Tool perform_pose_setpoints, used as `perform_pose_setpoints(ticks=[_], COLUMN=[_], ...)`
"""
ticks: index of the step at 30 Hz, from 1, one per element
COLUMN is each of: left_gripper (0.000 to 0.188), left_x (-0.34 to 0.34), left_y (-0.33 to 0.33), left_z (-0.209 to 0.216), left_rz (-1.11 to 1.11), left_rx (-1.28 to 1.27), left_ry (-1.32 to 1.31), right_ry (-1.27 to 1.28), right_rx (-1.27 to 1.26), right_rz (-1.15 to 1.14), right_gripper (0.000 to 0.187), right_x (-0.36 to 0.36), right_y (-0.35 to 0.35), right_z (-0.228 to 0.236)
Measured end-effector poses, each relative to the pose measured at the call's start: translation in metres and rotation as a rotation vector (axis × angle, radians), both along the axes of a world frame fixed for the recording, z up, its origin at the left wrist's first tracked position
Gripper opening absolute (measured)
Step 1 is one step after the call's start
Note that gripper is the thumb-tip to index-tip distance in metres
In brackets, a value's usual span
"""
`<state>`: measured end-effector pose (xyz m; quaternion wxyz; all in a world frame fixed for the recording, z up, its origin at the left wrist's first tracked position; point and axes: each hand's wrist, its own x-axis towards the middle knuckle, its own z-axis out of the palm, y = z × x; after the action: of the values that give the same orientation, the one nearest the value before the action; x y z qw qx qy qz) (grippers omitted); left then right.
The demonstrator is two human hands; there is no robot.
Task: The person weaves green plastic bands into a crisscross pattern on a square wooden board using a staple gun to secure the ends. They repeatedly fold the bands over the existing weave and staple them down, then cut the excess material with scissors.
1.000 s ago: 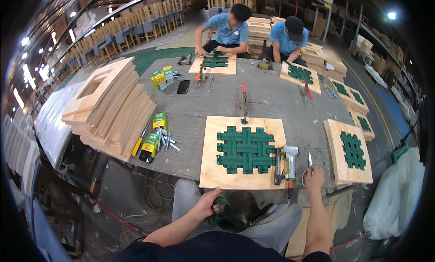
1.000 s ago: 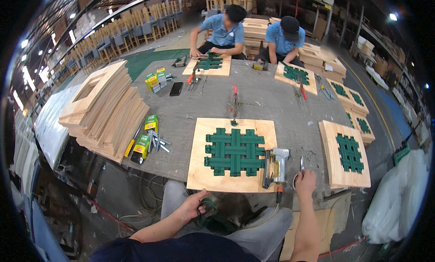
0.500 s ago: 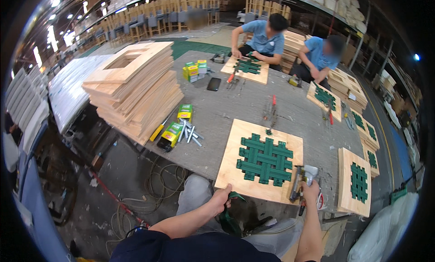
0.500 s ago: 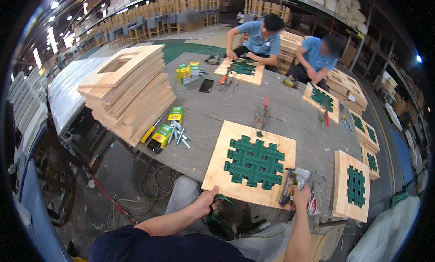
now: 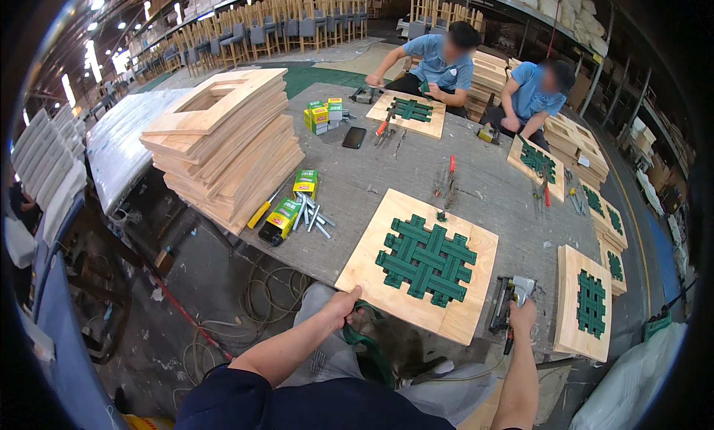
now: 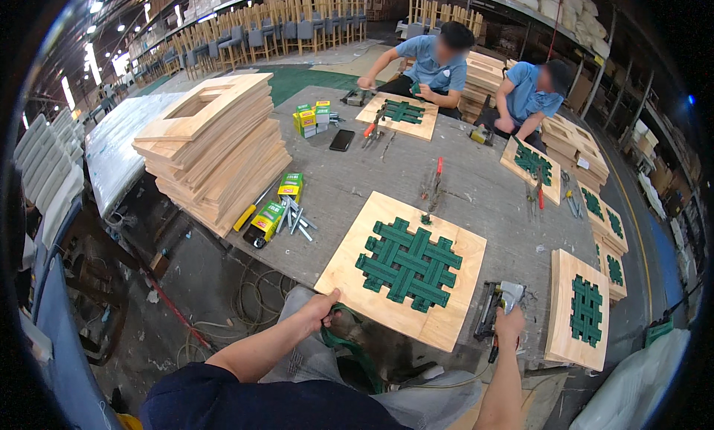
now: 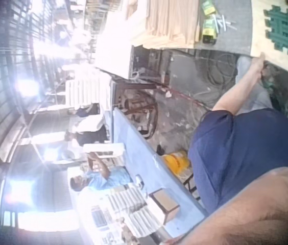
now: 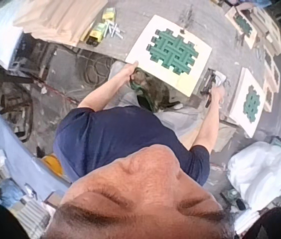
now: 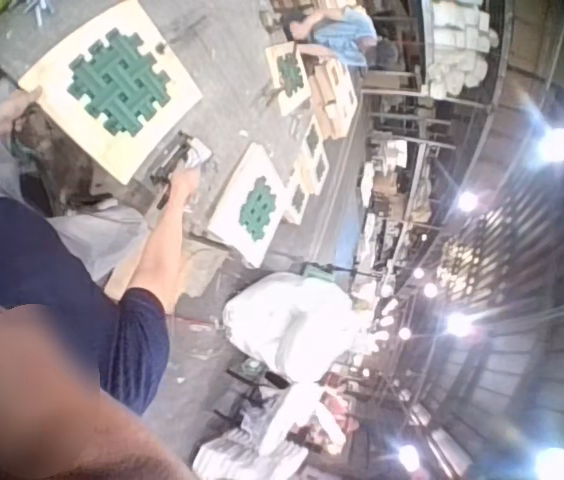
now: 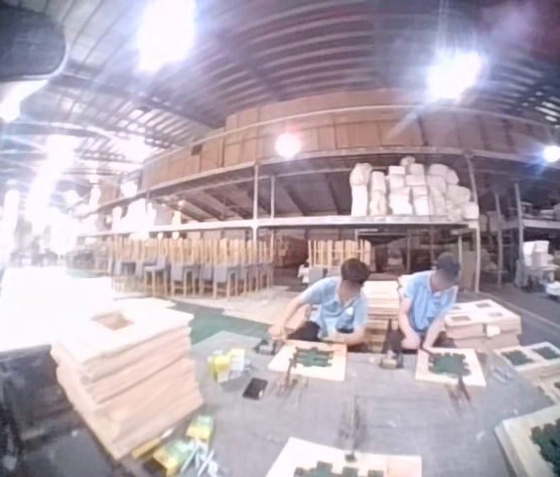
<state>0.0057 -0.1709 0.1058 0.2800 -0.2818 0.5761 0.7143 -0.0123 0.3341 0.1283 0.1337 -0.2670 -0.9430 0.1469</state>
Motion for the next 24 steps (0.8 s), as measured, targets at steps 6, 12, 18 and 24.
perform_pose_setpoints(ticks=[6,12,18,24], left_gripper=[0.044,0.048,0.042,0.017], left_x=[-0.005,-0.004,0.015,0.017], left_y=[-0.011,-0.007,0.001,0.009], left_z=[-0.003,-0.002,0.031,0.097], left_rz=[-0.022,-0.086,-0.260,-0.081], left_rx=[-0.049,-0.186,-0.029,0.210], left_ry=[0.014,0.047,0.099,0.353], right_ry=[-0.129,0.119,0.067,0.042], right_rx=[0.085,0.082,-0.306,-0.147], right_rz=[0.028,0.115,0.240,0.234], right_gripper=[0.048,0.045,0.042,0.038], right_x=[0.003,0.030,0.081,0.113], right_y=[-0.011,-0.017,-0.084,-0.154], right_z=[0.009,0.021,-0.002,-0.027])
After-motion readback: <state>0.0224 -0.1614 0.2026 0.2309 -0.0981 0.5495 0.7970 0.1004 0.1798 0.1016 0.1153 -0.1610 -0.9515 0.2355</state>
